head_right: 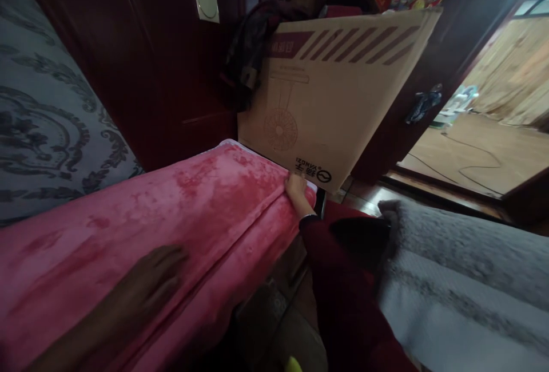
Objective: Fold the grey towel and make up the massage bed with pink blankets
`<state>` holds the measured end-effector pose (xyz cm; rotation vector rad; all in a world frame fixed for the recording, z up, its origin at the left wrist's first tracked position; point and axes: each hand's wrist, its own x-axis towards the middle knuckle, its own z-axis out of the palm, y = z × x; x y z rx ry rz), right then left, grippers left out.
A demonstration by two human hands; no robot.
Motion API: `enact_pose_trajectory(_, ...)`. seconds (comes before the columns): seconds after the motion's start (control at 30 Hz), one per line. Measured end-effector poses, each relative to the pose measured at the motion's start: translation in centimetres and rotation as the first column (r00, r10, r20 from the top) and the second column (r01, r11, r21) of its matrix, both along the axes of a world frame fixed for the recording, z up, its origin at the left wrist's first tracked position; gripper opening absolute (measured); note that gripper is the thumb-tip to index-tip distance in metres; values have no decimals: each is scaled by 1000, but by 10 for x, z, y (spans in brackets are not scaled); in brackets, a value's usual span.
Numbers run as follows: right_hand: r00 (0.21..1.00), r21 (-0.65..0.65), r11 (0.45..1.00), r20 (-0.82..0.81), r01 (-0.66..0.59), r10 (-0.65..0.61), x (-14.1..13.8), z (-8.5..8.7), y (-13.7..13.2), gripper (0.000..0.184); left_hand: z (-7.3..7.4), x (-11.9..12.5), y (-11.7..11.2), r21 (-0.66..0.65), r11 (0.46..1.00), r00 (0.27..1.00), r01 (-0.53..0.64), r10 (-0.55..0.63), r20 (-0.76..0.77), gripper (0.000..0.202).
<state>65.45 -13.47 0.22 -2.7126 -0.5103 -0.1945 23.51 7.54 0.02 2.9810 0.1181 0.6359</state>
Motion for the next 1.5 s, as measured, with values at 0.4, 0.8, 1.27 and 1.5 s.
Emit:
enact_pose_trajectory(0.4, 1000, 133, 991, -10, -15, 16, 49, 33, 20, 45, -60, -3, -12, 140, 987, 996, 81, -87, 37, 56)
enact_pose_trajectory(0.8, 996, 14, 999, -82, 34, -33, 37, 0, 2, 40, -64, -3, -16, 178, 981, 987, 76, -99, 125, 66)
enact_pose_trajectory(1.27, 999, 37, 999, -39, -8, 10, 28, 7, 5, 39, -58, -2, -17, 147, 983, 993, 110, -115, 27, 58)
enact_pose_trajectory(1.5, 985, 79, 992, -145, 103, -91, 36, -5, 1, 39, -48, 10, -24, 217, 962, 983, 167, -146, -109, 68)
